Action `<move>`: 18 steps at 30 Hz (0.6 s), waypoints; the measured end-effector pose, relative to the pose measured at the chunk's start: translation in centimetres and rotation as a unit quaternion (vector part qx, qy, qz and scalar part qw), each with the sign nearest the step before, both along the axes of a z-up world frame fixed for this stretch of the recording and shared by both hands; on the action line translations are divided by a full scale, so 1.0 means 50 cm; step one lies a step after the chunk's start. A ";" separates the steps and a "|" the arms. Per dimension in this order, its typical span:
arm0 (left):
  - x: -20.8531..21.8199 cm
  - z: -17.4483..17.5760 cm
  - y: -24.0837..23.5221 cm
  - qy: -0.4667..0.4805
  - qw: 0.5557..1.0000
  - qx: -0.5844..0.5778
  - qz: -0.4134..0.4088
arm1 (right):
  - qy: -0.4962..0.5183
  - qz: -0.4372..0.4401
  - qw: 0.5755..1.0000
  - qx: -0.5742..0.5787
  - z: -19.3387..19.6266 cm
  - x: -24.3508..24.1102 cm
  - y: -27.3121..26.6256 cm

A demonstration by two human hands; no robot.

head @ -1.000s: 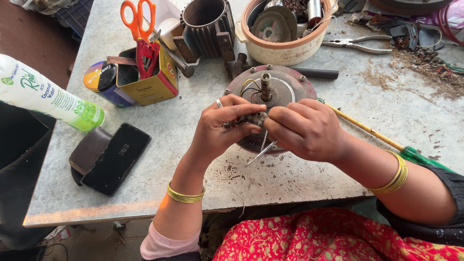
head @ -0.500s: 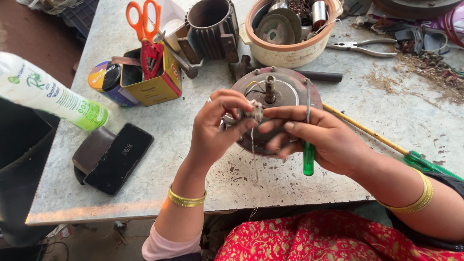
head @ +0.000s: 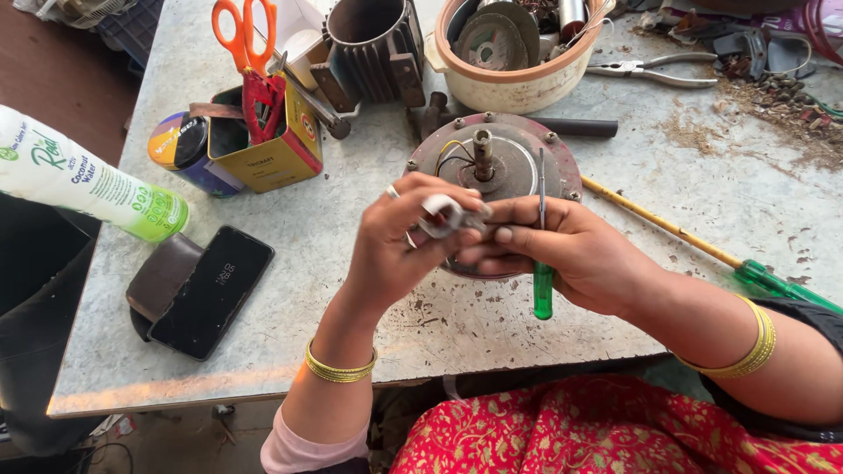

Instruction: The person uses a screwdriver to adjust and tighten screws on a small electrical component attached to a motor base. They repeatedly probe the component and reposition the motor while seated at a cluttered workbench.

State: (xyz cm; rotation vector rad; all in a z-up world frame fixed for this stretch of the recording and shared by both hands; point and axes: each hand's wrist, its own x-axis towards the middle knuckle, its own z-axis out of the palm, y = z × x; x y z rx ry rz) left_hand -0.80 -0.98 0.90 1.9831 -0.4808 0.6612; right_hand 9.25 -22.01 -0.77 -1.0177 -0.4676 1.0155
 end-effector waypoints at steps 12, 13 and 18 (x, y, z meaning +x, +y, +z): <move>0.023 -0.068 0.025 0.114 0.910 -0.383 -0.111 | -0.323 0.023 0.946 -0.027 0.018 0.012 -0.038; 0.022 -0.065 0.027 0.111 0.901 -0.402 -0.116 | -0.365 0.027 0.930 -0.024 0.024 0.011 -0.043; 0.023 -0.055 0.024 0.118 0.894 -0.417 -0.113 | -0.457 0.003 0.886 -0.074 0.045 0.007 -0.029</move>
